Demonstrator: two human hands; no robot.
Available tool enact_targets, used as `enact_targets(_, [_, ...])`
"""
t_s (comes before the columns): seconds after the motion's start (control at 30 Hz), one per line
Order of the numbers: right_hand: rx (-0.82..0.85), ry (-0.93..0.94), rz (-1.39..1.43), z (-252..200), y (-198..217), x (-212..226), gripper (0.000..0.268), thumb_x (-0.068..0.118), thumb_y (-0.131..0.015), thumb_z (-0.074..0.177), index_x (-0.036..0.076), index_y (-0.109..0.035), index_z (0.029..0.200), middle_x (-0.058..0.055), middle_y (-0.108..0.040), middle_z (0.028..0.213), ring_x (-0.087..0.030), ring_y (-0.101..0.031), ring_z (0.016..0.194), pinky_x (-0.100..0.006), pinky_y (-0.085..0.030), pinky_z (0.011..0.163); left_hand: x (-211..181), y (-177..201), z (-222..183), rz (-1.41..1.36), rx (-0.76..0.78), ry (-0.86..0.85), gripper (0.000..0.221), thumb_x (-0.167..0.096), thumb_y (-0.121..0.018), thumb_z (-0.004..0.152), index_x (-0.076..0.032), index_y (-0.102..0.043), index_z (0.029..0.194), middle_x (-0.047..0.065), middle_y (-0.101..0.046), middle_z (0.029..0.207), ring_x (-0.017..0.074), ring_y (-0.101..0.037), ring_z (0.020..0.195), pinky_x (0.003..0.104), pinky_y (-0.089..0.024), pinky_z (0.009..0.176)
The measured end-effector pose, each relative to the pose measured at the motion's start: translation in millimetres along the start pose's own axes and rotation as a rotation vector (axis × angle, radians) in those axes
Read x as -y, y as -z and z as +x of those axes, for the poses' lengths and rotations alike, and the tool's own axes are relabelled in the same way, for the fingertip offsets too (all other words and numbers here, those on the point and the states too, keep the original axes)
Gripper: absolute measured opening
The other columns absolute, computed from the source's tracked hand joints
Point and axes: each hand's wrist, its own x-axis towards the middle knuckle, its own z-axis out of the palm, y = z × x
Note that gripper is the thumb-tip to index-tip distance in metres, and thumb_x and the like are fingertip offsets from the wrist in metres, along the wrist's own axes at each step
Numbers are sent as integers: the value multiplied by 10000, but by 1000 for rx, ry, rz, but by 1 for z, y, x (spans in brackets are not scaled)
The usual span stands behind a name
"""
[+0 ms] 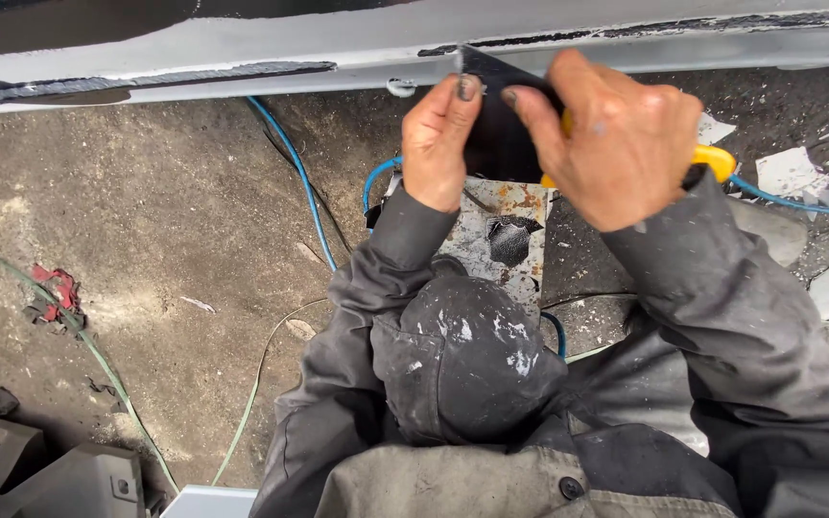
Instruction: Scraping and peeling adhesive tape and residue from a large metal component on a factory floor.
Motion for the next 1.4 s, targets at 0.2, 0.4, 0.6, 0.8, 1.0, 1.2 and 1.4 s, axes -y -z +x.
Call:
enact_targets(0.2, [118, -107, -109, -32, 18, -42, 376, 253, -1006, 1214, 57, -759, 1010, -43, -609, 724, -214, -472, 535, -345, -395, 555, 11, -37, 7, -91, 244, 110, 326, -350, -564, 1075, -74, -691, 1195, 16, -714, 1054, 102, -639, 935, 276, -531, 907])
enact_targets(0.4, [163, -47, -153, -4, 6, -1, 447, 306, -967, 1230, 93, -681, 960, -36, -629, 739, -235, -459, 522, -347, -398, 560, -12, -1, 2, -173, 125, 116, 260, -311, -595, 1051, -62, -670, 1065, -16, -628, 937, 79, -539, 845, 241, -460, 830])
enact_targets(0.6, [104, 41, -179, 23, -8, 28, 417, 389, -897, 1187, 130, -665, 955, -20, -624, 701, -246, -493, 495, -354, -402, 528, -6, 31, 1, -213, -1, 37, 237, -286, -632, 1041, -59, -694, 1061, -32, -635, 936, 72, -529, 866, 241, -422, 862])
enact_targets(0.8, [64, 68, -127, 12, -5, 29, 364, 389, -883, 1123, 149, -681, 939, -9, -625, 676, -223, -492, 460, -343, -382, 483, -2, 35, -14, -153, -39, 61, 242, -259, -643, 1047, -53, -722, 1147, 8, -711, 1022, 89, -604, 935, 266, -471, 931])
enact_targets(1.0, [137, -25, -133, 2, 1, 7, 430, 372, -979, 1244, 105, -749, 997, -31, -604, 690, -246, -504, 500, -366, -444, 538, -23, 23, -2, -180, 144, 121, 265, -267, -566, 1067, -24, -669, 1082, -29, -614, 905, 47, -507, 772, 210, -433, 716])
enact_targets(1.2, [212, -4, -285, 4, 8, 7, 393, 456, -930, 1270, 171, -783, 1044, 24, -597, 673, -191, -522, 494, -317, -438, 528, 0, 29, 2, -209, 250, 195, 376, -287, -528, 1090, -17, -606, 1340, 102, -721, 1026, 145, -689, 799, 288, -637, 764])
enact_targets(1.4, [223, -3, -244, 5, 6, 3, 422, 404, -972, 1309, 141, -773, 1046, 6, -616, 720, -203, -516, 524, -329, -441, 562, 21, 20, -5, -428, 76, 208, 276, -160, -654, 1052, 4, -677, 1272, 95, -735, 1165, 149, -671, 1049, 327, -535, 1014])
